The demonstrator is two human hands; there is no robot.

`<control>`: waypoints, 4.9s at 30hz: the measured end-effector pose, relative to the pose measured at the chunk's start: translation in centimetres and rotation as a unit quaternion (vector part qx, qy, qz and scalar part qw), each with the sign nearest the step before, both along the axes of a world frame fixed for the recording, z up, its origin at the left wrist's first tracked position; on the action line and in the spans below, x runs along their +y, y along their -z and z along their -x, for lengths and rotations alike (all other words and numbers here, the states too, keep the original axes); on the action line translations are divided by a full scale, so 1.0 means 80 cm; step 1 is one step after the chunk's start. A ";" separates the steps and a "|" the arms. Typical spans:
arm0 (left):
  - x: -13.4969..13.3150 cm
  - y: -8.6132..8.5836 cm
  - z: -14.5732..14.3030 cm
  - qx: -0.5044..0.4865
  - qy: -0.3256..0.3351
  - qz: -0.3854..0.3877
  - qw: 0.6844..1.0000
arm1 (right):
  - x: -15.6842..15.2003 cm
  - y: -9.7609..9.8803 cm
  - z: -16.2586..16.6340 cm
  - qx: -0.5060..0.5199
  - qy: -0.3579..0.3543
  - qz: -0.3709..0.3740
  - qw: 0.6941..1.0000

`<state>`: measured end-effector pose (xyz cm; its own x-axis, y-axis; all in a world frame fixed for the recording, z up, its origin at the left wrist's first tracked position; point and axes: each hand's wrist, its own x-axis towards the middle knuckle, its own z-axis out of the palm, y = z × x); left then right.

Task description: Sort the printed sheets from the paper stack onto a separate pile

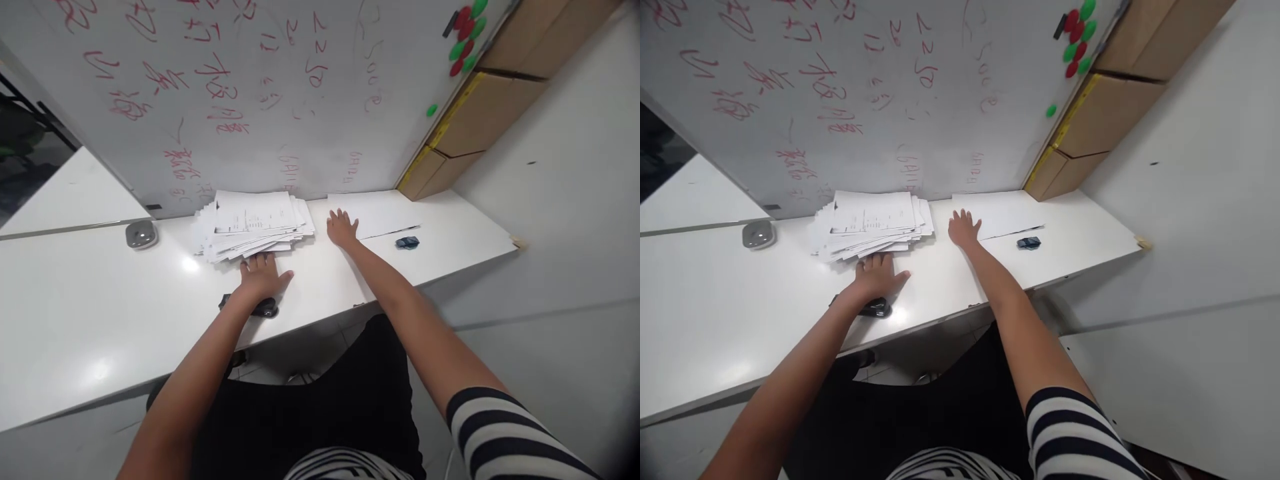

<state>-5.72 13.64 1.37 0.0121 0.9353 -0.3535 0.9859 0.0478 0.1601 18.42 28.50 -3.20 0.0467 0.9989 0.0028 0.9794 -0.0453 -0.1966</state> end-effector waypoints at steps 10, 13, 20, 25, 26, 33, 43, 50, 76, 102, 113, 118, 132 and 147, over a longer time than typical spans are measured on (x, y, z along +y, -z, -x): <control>-0.017 -0.012 0.020 -0.099 0.057 -0.036 0.993 | 0.011 -0.001 0.001 -0.027 -0.001 0.006 1.000; -0.015 -0.014 0.017 -0.108 0.055 -0.028 0.992 | 0.013 0.005 -0.002 -0.023 -0.004 -0.004 1.000; -0.008 -0.006 0.019 -0.138 0.040 -0.011 0.990 | 0.018 0.020 -0.006 -0.003 0.049 -0.046 0.998; -0.011 -0.009 0.016 -0.140 0.007 -0.021 0.990 | 0.018 0.014 -0.005 0.006 0.062 -0.056 0.996; -0.014 -0.011 0.015 -0.162 -0.011 -0.032 0.986 | 0.019 0.011 -0.007 0.018 0.052 -0.051 0.997; -0.032 -0.023 0.015 -0.302 -0.087 -0.161 0.936 | 0.029 0.004 -0.025 0.058 0.002 -0.062 0.996; -0.026 -0.006 0.028 -0.341 -0.167 -0.158 0.912 | 0.012 -0.003 -0.012 0.032 0.077 -0.126 0.988; -0.022 -0.001 0.031 -0.395 -0.198 -0.080 0.893 | 0.017 -0.005 -0.007 -0.014 0.089 -0.116 0.989; -0.037 -0.007 0.044 -0.401 -0.319 -0.256 0.820 | 0.025 0.005 -0.011 -0.009 0.080 -0.119 0.990; 0.072 -0.056 0.025 -0.025 -0.015 -0.164 0.986 | 0.026 0.011 -0.015 0.055 0.080 -0.157 0.983; 0.095 -0.079 0.033 -0.006 -0.130 -0.240 0.962 | 0.030 0.015 -0.018 0.083 0.066 -0.208 0.972; 0.090 -0.068 0.031 -0.054 -0.102 -0.248 0.962 | 0.006 0.001 -0.010 0.136 -0.085 -0.325 0.932; 0.098 -0.049 0.009 -0.040 -0.050 -0.260 0.963 | -0.074 -0.019 0.076 0.382 -0.149 -0.149 0.900; 0.082 -0.044 -0.004 -0.040 0.001 -0.217 0.975 | -0.043 -0.010 0.056 0.582 -0.070 0.007 0.810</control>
